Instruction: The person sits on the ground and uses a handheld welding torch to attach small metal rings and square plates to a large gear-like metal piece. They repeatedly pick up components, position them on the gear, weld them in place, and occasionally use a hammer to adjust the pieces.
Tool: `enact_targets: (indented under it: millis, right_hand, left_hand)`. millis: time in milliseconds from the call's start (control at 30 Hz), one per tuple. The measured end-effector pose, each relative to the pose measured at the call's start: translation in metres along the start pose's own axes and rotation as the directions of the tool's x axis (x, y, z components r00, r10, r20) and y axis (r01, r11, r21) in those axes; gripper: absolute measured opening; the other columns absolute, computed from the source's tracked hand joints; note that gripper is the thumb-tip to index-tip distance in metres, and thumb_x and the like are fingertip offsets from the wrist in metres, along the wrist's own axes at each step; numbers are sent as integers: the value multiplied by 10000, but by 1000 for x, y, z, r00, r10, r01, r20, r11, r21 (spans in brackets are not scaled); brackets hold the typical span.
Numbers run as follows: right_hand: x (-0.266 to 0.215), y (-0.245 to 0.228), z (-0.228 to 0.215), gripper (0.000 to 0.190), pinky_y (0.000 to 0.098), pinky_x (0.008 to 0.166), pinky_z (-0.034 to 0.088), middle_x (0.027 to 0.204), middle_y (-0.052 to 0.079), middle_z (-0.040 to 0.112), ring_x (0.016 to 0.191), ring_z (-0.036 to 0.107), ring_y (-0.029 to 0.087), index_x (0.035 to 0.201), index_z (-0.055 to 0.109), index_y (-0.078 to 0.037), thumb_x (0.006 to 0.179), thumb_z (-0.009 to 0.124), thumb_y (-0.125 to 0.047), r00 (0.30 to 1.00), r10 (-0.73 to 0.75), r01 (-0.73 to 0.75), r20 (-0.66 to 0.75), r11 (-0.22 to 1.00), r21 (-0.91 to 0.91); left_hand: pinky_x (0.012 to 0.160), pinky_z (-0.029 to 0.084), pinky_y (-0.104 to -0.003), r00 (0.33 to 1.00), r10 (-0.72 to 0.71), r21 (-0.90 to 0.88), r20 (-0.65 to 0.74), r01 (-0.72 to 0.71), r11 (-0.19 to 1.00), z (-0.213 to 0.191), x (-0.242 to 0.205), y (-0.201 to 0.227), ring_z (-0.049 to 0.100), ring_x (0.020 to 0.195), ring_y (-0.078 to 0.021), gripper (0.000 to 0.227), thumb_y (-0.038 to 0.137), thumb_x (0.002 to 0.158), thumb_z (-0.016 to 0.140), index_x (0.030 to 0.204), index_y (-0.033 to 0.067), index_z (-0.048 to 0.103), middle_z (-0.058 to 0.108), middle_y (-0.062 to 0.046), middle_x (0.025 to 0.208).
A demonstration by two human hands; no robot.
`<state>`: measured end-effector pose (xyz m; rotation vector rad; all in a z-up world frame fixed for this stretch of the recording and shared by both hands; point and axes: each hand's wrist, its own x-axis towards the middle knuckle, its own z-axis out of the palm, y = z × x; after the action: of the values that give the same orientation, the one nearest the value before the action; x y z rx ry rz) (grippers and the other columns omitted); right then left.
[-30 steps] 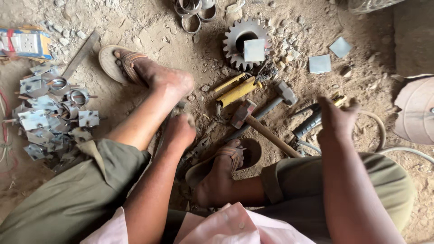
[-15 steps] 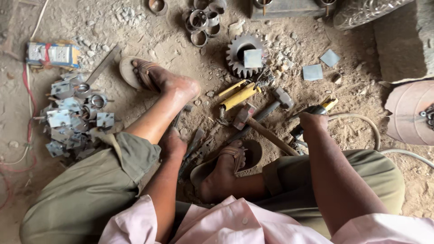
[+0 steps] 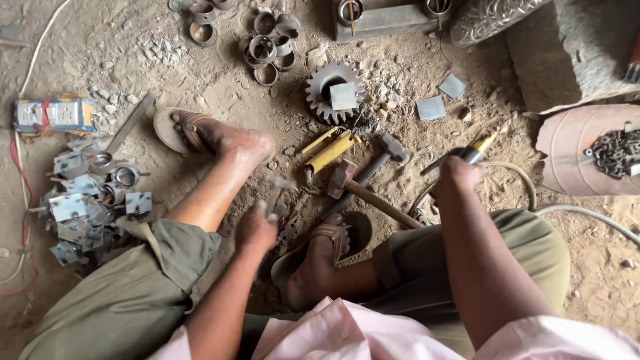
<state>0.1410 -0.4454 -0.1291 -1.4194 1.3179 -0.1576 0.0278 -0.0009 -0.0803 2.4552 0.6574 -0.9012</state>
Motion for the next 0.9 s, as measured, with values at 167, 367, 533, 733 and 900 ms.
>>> enact_targets:
  millis: [167,367,533,733,900]
  right_hand:
    - [-77,-58,-6,301,238,479,458,858,32,656,586,552,85,1197,635,-61,910,726,-73,974,-185,164,130,974,159]
    - [-106,-71,21,651,284,609,529,1009,72,639,747,580,122,1558,420,-135,954,632,-257,696,-379,-19,609,839,544]
    - [-141,-64,48,1037,431,810,619,1224,151,583,1002,654,247,1599,239,-136,771,804,-405,688,-273,193,672,962,194]
    - [-162,-64,55,1111,480,1108,520,1490,220,559,1309,628,326,1657,154,-171,780,831,-244,508,-523,723,684,690,-10]
    - [-169,-64,58,1098,390,1134,510,1438,171,616,1280,657,278,1654,166,-183,765,803,-271,545,-472,749,693,645,-150]
  left_hand:
    - [758,568,-437,822,489,-352,-292,-568,744,-45,-55,76,706,926,-306,337,272,978,652,1231,79,542,701,-128,1033]
    - [818,578,-349,484,634,-297,-603,-874,385,-110,-35,161,670,986,-203,139,171,1051,616,1091,54,552,629,-61,1033]
    - [885,585,-373,351,661,-120,-663,-921,369,-121,0,209,689,1034,-230,146,128,1057,652,1168,42,611,683,-109,1084]
    - [914,614,-381,353,651,-164,-672,-928,334,-111,31,221,740,1067,-239,227,172,1072,670,1244,32,617,721,-129,1151]
    - [870,600,-382,448,635,-105,-630,-859,502,-104,46,221,722,1025,-264,188,205,1066,700,1177,69,633,706,-130,1107]
